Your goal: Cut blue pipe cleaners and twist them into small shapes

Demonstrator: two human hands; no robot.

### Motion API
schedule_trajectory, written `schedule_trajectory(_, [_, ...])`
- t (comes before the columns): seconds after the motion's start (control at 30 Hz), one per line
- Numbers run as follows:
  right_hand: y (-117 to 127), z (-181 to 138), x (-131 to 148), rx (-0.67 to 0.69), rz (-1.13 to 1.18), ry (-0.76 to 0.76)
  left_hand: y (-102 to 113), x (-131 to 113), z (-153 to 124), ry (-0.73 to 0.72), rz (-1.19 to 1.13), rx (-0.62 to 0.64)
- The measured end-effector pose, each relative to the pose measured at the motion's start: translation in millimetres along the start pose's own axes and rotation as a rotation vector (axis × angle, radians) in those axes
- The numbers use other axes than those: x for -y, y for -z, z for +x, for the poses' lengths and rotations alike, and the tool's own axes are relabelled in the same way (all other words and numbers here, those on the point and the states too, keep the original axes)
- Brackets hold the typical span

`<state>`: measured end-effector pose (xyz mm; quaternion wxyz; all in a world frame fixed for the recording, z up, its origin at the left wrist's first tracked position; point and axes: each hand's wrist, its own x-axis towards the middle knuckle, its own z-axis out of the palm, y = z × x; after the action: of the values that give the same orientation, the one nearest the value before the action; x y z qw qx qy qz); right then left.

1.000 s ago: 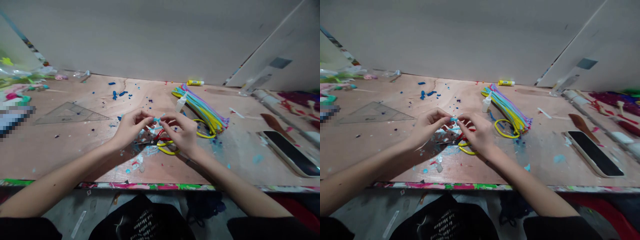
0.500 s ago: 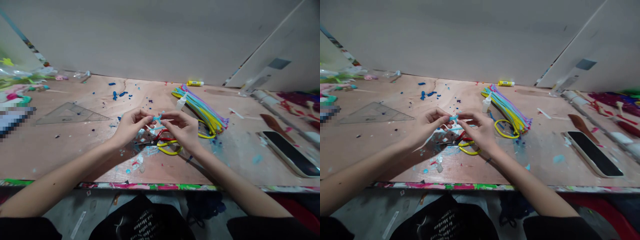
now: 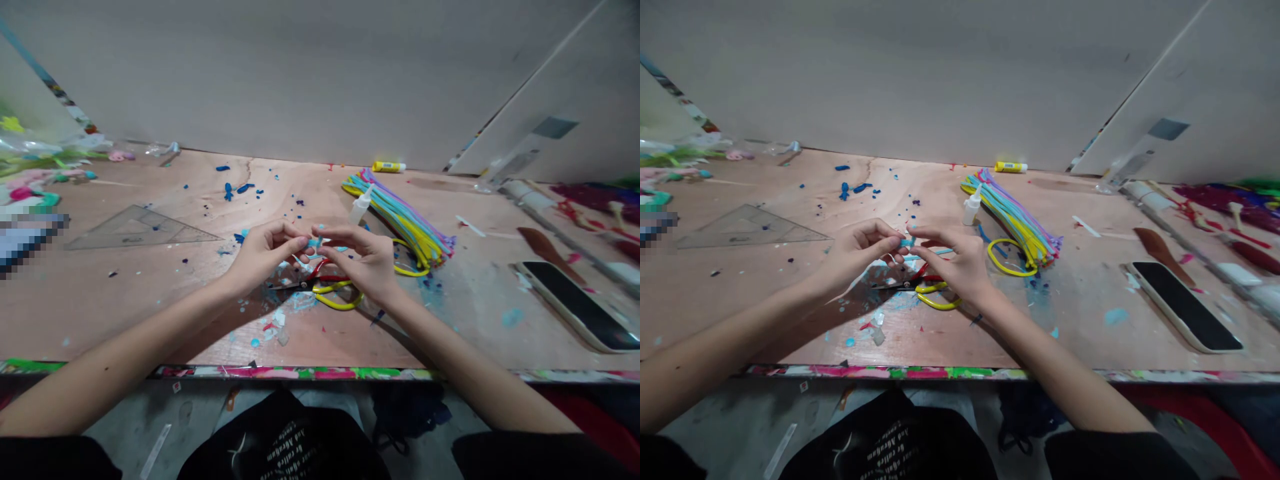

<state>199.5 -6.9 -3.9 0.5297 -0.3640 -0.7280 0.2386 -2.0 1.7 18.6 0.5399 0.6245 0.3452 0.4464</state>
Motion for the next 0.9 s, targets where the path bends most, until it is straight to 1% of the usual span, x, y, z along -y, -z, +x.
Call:
schedule_trajectory(0.17, [1.2,1.1,0.8,0.045,-0.011,0.039,-0.3,-1.1,-0.1,0.037,-0.018,0.028])
schedule_trajectory(0.27, [1.5,2.6,3.8,0.057,0.012,0.026,0.3,-0.2,1.2,0.013,-0.015,0.01])
schedule_trajectory(0.37, [1.6,4.0,6.0,0.033,0.017,0.022,1.6,1.1,2.2,-0.019,-0.016,-0.001])
schedule_trajectory(0.5, [1.6,5.0,5.5,0.002,-0.017,0.016,2.0,1.5,1.2,-0.017,-0.006,0.036])
schedule_trajectory(0.6, [2.0,5.6,5.6,0.033,-0.012,-0.007,0.7,0.5,-0.4,0.011,0.016,0.041])
schedule_trajectory(0.73, [1.6,5.1,5.8,0.074,-0.028,-0.001,-1.5,-1.1,-1.8,0.03,0.019,0.022])
schedule_trajectory(0.9, [-1.9,2.3,2.7,0.015,-0.097,-0.021,-1.9,-0.1,-1.5,0.019,0.037,0.01])
